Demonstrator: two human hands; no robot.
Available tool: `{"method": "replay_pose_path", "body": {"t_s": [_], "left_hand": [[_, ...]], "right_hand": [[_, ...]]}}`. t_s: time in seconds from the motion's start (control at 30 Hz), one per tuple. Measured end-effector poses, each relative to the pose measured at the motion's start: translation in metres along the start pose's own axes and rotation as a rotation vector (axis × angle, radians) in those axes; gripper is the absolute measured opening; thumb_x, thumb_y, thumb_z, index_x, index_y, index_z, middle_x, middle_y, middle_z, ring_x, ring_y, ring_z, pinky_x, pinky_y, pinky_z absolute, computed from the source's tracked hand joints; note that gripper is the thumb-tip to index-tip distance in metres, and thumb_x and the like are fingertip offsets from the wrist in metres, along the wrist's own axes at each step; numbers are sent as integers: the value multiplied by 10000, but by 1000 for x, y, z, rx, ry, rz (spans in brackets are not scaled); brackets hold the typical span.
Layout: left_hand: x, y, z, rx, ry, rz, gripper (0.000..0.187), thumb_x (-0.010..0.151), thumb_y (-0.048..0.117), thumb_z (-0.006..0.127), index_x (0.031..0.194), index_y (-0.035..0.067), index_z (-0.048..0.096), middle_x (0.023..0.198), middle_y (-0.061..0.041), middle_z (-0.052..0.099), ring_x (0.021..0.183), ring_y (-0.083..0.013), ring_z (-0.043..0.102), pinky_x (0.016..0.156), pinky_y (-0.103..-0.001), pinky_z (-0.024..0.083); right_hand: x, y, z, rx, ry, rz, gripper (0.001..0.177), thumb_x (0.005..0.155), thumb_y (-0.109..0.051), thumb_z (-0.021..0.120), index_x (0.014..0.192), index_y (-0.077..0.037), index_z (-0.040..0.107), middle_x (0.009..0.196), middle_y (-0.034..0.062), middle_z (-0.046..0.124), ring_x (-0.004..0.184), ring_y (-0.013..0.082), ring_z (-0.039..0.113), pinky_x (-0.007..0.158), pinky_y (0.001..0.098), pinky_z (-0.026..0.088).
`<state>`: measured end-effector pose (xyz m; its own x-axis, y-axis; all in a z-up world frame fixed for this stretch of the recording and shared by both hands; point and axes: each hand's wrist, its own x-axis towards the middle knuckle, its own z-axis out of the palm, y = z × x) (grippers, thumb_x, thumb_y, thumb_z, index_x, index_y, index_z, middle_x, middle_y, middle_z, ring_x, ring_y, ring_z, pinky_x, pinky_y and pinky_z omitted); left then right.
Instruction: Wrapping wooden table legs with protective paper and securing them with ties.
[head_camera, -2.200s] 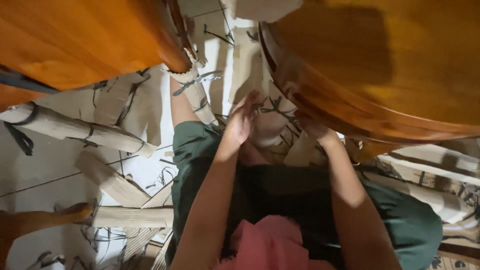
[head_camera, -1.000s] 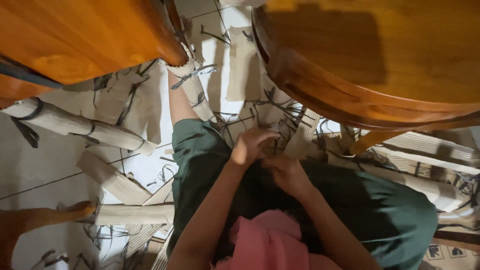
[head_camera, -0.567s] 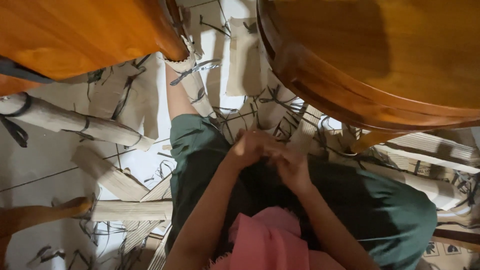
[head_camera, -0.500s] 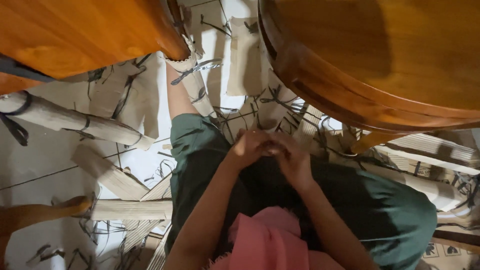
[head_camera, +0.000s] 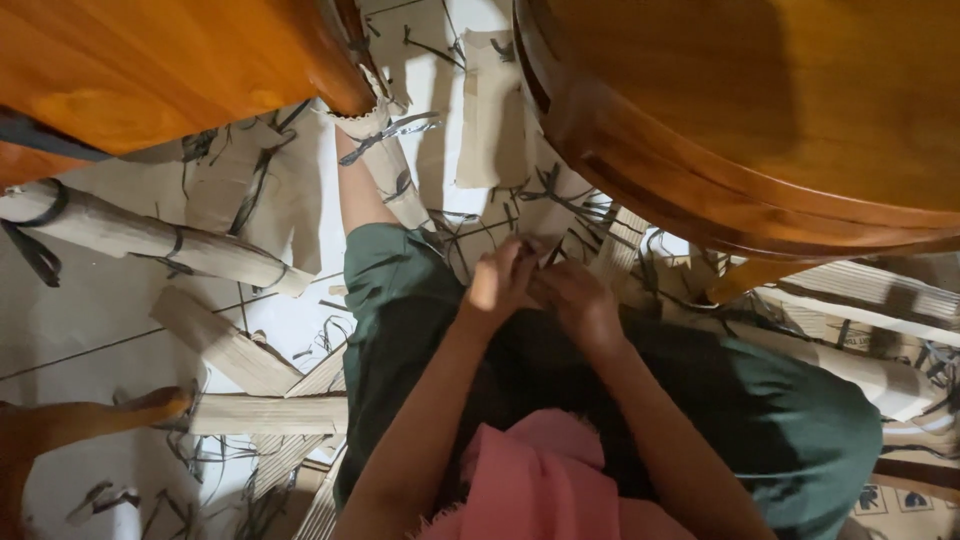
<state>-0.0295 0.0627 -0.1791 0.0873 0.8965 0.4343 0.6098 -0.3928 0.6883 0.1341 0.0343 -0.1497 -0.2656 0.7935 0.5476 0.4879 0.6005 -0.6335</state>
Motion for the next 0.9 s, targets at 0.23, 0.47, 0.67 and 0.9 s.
{"method": "replay_pose_path", "body": {"t_s": [0.23, 0.47, 0.67, 0.9], "left_hand": [[-15, -9, 7, 89, -139, -229, 362, 1035, 294, 544, 1377, 179, 513, 1167, -130, 750, 1056, -361, 726, 890, -499, 561], [-10, 18, -15, 219, -91, -251, 396, 981, 388, 611, 1352, 276, 527, 1241, -12, 680, 1067, -285, 716, 897, -421, 584], [-14, -6, -15, -122, -326, -695, 350, 904, 522, 601, 1101, 232, 587, 1127, -90, 646, 1046, -349, 714, 954, -370, 534], [-35, -5, 12, -565, 10, -569, 110, 813, 115, 769, 835, 9, 752, 685, -225, 663, 737, -325, 679, 708, -456, 533]], "right_hand": [[-9, 32, 15, -232, -93, -182, 70, 954, -122, 731, 1018, -95, 736, 938, 68, 677, 730, 289, 660, 581, 370, 529], [0, 11, 3, -279, -229, -87, 48, 932, -110, 722, 934, -86, 680, 857, 52, 578, 685, 303, 625, 529, 414, 476], [7, -2, -8, 49, -275, 96, 74, 961, 20, 641, 966, -41, 683, 855, 81, 594, 746, 322, 651, 619, 369, 507], [-6, 16, 3, 99, -114, 94, 101, 918, -19, 748, 977, -101, 751, 851, 76, 688, 779, 274, 693, 684, 359, 551]]}}
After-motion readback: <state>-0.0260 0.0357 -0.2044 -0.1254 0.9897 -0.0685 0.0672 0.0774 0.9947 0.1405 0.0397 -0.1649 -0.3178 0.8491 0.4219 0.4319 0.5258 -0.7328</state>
